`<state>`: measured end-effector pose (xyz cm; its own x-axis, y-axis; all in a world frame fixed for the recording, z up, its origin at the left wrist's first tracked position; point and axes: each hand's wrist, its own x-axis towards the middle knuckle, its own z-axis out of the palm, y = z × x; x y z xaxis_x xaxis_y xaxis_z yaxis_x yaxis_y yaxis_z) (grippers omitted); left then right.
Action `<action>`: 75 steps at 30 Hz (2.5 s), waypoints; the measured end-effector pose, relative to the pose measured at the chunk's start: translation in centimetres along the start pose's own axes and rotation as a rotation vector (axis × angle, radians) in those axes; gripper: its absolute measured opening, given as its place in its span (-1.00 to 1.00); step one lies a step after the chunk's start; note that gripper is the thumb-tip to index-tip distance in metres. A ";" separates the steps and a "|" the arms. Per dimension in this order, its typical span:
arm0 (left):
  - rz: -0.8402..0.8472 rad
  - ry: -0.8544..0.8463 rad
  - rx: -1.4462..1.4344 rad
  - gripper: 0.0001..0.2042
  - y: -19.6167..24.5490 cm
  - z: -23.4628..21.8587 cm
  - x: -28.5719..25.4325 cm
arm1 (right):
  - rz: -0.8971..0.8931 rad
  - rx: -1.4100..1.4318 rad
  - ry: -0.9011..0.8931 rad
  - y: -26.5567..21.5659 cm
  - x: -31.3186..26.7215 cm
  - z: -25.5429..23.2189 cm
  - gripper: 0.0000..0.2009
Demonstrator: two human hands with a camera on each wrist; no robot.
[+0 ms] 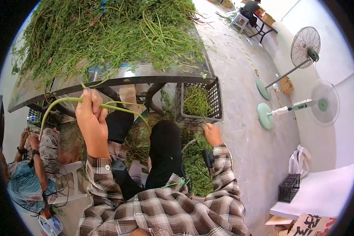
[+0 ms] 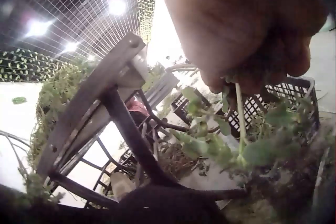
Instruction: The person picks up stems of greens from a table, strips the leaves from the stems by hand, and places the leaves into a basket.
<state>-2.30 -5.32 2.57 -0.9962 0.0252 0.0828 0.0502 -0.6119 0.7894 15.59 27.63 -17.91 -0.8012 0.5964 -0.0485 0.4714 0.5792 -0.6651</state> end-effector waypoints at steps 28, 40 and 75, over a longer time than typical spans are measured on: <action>-0.037 -0.104 -0.063 -0.76 -0.8 -1.0 0.3 | -0.154 0.513 -0.558 -15.5 -4.2 1.7 -0.43; -0.013 -0.099 -0.089 -0.77 -0.4 -1.7 0.6 | -0.117 0.959 -0.699 -18.6 -4.6 6.6 -0.77; -0.008 -0.033 -0.025 -0.73 0.4 -1.7 0.7 | 0.087 1.115 -0.739 -17.6 -7.8 1.4 -0.80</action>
<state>-3.15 -6.88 1.88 -0.9937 0.0563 0.0969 0.0398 -0.6312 0.7746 13.01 12.03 -6.82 -0.9609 -0.0347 -0.2748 0.2639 -0.4157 -0.8704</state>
